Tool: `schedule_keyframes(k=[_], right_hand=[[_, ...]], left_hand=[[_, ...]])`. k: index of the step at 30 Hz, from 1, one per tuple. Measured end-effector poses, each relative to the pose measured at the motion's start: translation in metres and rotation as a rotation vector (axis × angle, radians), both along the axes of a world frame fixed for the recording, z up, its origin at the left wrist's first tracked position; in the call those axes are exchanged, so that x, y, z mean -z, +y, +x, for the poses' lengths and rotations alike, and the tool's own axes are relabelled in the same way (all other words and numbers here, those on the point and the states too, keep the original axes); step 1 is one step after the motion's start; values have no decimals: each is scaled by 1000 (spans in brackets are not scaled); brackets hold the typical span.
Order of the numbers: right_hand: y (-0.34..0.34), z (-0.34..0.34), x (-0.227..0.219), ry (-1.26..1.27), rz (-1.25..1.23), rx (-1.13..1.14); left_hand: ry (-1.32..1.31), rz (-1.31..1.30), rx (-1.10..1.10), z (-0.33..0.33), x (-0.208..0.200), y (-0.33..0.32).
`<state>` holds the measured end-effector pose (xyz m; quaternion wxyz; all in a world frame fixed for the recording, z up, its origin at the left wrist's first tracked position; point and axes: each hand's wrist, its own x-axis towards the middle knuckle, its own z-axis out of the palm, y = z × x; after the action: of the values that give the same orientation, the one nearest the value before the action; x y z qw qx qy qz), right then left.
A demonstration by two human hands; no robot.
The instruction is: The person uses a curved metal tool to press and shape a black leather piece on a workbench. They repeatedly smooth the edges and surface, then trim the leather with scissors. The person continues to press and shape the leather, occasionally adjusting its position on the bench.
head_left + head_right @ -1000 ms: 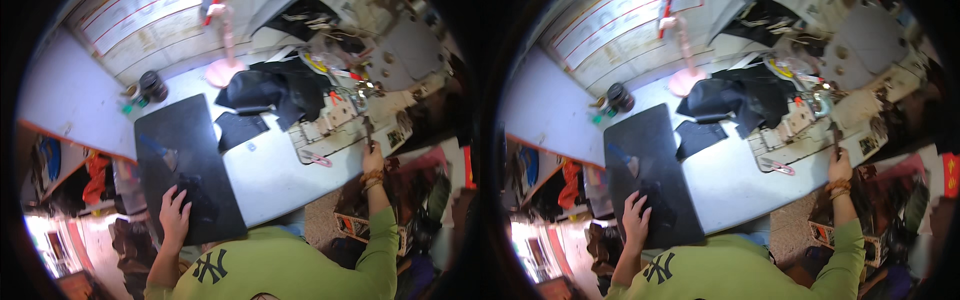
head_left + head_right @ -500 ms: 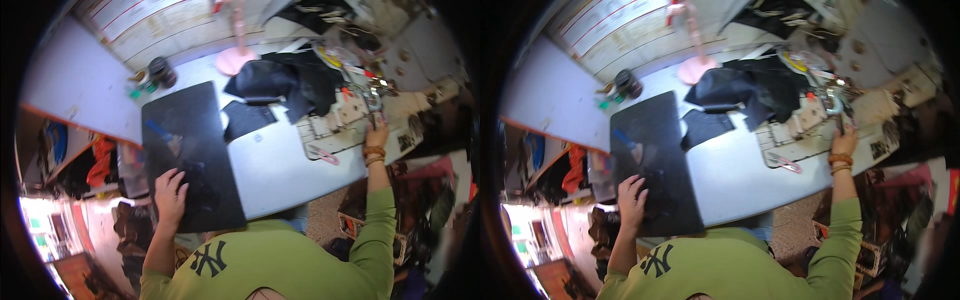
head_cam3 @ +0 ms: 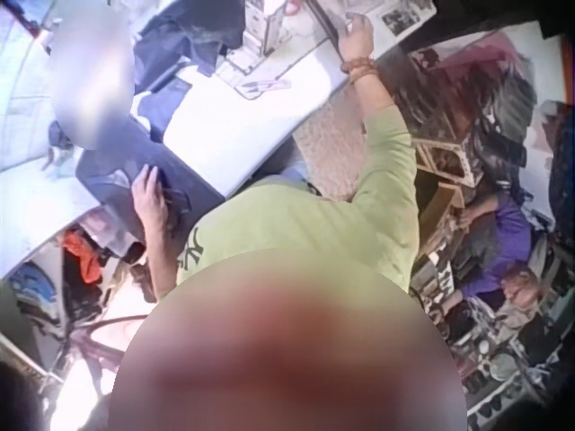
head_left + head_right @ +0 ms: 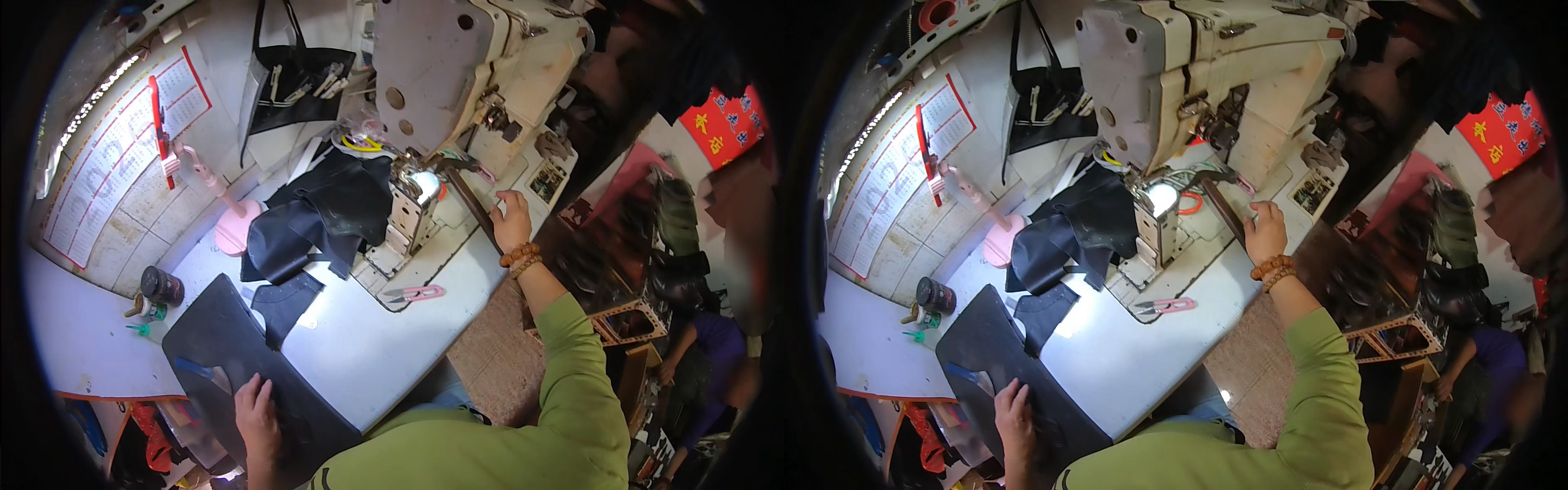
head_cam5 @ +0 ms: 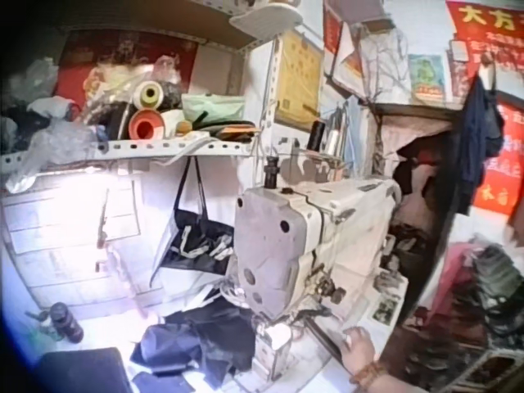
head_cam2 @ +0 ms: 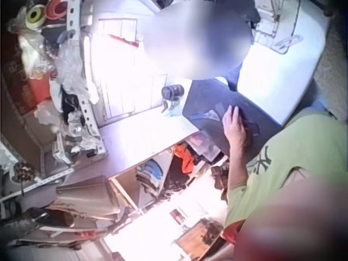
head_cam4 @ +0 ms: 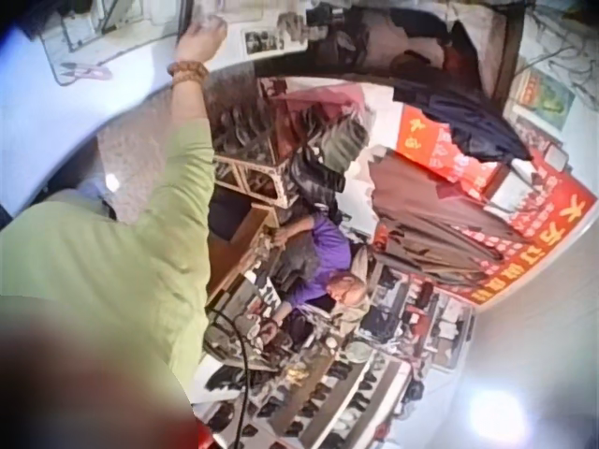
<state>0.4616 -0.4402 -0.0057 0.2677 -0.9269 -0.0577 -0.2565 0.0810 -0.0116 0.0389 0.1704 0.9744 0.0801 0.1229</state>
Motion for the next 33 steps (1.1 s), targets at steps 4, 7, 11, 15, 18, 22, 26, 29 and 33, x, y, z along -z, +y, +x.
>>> schedule_keyframes(k=[4,7,11,15,18,22,26,29,33], right_hand=[[22,20,-8,319,-128,-36],[34,38,-6,494,-205,2],[40,51,7,498,-36,-51],[57,65,7,274,2,-75],[75,99,-10,388,-176,-35],[80,134,-11,421,-367,-7],[89,154,18,309,-490,-92],[96,165,37,311,-576,-186],[96,174,49,335,-648,-221]], left_hand=[[15,35,-5,1,5,-5],[20,27,-23,-2,9,-6],[50,9,-40,-10,11,-6],[47,46,-35,-13,13,-5],[61,66,-51,-12,10,-6],[90,65,-112,-9,1,-4],[55,19,-170,-19,3,2],[49,-60,-350,-28,10,6],[-23,-135,-536,-38,15,5]])
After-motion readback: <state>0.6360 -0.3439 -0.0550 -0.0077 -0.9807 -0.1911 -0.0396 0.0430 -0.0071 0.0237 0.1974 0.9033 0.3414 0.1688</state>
